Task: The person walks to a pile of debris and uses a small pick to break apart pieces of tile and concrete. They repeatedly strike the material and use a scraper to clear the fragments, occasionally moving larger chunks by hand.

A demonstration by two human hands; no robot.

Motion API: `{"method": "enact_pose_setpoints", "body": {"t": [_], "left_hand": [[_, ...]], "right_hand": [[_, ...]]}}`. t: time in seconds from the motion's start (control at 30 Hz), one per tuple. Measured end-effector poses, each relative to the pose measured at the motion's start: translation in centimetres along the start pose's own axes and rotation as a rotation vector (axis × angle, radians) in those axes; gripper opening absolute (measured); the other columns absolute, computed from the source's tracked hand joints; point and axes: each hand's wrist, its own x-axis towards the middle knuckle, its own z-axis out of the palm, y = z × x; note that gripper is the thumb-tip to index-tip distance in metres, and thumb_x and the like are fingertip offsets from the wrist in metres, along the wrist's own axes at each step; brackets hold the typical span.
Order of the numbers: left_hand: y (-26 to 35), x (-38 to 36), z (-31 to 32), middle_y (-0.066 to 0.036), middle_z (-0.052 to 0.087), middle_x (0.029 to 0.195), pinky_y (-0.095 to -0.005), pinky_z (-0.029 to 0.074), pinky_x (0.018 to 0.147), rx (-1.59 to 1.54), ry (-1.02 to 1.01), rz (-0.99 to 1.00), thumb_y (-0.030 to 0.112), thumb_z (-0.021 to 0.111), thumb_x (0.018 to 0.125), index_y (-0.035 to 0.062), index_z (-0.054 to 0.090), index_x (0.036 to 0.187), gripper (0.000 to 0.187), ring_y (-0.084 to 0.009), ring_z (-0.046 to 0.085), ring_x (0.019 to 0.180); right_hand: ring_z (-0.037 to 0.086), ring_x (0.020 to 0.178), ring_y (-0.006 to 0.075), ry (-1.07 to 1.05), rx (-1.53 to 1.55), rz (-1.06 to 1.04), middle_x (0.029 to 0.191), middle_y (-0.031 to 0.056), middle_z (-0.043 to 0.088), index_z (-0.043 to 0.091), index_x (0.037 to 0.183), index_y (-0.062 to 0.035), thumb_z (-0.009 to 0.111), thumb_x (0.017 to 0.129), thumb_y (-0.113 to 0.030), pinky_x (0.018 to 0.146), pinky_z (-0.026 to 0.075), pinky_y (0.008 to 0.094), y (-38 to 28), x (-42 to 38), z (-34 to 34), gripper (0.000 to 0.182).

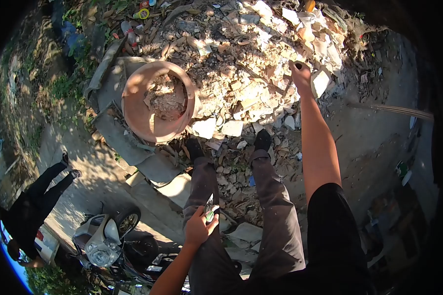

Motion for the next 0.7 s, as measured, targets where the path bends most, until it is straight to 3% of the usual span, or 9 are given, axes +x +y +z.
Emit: {"method": "enact_pose_setpoints", "body": {"t": [0.03,0.1,0.13,0.23,0.27,0.37,0.5,0.67,0.7], "left_hand": [[0.0,0.0,0.1,-0.009,0.059,0.091,-0.0386,0.047,0.059,-0.012,0.005,0.003,0.031,0.065,0.085,0.0134,0.069,0.108,0.029,-0.0298,0.059,0.064],[0.1,-0.1,0.2,-0.009,0.059,0.091,-0.0384,0.047,0.059,-0.029,0.009,0.006,0.030,0.065,0.085,0.0134,0.069,0.108,0.028,-0.0297,0.059,0.065],[0.1,-0.1,0.2,-0.009,0.059,0.090,-0.0383,0.047,0.059,-0.028,0.029,0.031,0.029,0.065,0.085,0.0134,0.069,0.108,0.028,-0.0296,0.060,0.065],[0.2,0.1,0.0,-0.008,0.059,0.089,-0.0382,0.047,0.059,-0.034,0.047,0.054,0.029,0.065,0.085,0.0135,0.069,0.107,0.027,-0.0293,0.060,0.065],[0.2,0.0,-0.1,-0.007,0.059,0.089,-0.0381,0.047,0.058,-0.039,0.039,0.046,0.029,0.065,0.085,0.0135,0.069,0.106,0.026,-0.0292,0.061,0.065],[-0.2,0.1,0.0,-0.007,0.059,0.088,-0.0379,0.047,0.057,-0.005,0.073,0.091,0.029,0.066,0.085,0.0134,0.069,0.105,0.025,-0.0290,0.060,0.065],[0.1,-0.1,-0.3,-0.006,0.059,0.087,-0.0376,0.047,0.057,-0.044,0.081,0.045,0.030,0.066,0.085,0.0128,0.069,0.103,0.025,-0.0282,0.060,0.064],[0.2,-0.2,-0.2,-0.005,0.059,0.088,-0.0371,0.047,0.057,-0.045,0.056,0.039,0.029,0.066,0.085,0.0124,0.069,0.103,0.024,-0.0273,0.060,0.064],[0.1,-0.2,0.0,-0.005,0.059,0.088,-0.0371,0.047,0.057,-0.046,0.053,0.039,0.029,0.066,0.085,0.0124,0.069,0.103,0.024,-0.0273,0.060,0.064]], "right_hand": [[0.054,0.059,0.0164,0.003,0.002,0.000,0.071,0.0064,0.057,0.063,0.083,0.0023,0.065,0.088,-0.024,0.060,0.060,0.0320,-0.1,0.2,0.0,0.027],[0.055,0.060,0.0179,-0.049,-0.381,-0.092,0.068,0.0073,0.059,0.065,0.085,-0.0005,0.065,0.087,-0.032,0.061,0.051,0.0343,0.4,1.2,-0.3,0.031],[0.056,0.061,0.0203,-0.104,-0.448,-0.008,0.068,0.0087,0.062,0.067,0.086,-0.0031,0.064,0.085,-0.037,0.064,0.045,0.0367,0.4,1.7,-1.0,0.034],[0.063,0.068,0.0207,0.009,-0.767,0.073,0.080,0.0107,0.068,0.067,0.102,-0.0086,0.064,0.081,-0.039,0.071,0.053,0.0354,-1.2,0.9,-2.2,0.036],[0.066,0.070,0.0208,-0.081,-0.721,0.246,0.082,0.0099,0.068,0.065,0.108,-0.0106,0.063,0.081,-0.038,0.071,0.057,0.0364,-3.1,-0.1,-2.7,0.039],[0.067,0.071,0.0223,-0.187,-0.523,0.308,0.081,0.0128,0.068,0.067,0.097,-0.0021,0.060,0.083,-0.039,0.065,0.059,0.0378,-2.0,0.4,-2.8,0.040],[0.069,0.075,0.0245,-0.167,-0.761,0.172,0.081,0.0160,0.069,0.066,0.091,0.0047,0.061,0.083,-0.042,0.072,0.056,0.0378,-1.7,1.5,-0.8,0.048],[0.067,0.086,0.0278,-0.310,-0.988,-0.070,0.091,0.0173,0.069,0.068,0.093,-0.0027,0.061,0.082,-0.040,0.080,0.052,0.0403,-4.0,0.4,2.0,0.039],[0.066,0.090,0.0297,-0.448,-1.016,0.019,0.093,0.0161,0.068,0.066,0.096,-0.0055,0.062,0.083,-0.038,0.081,0.052,0.0412,-6.1,-0.8,2.3,0.035]]}}
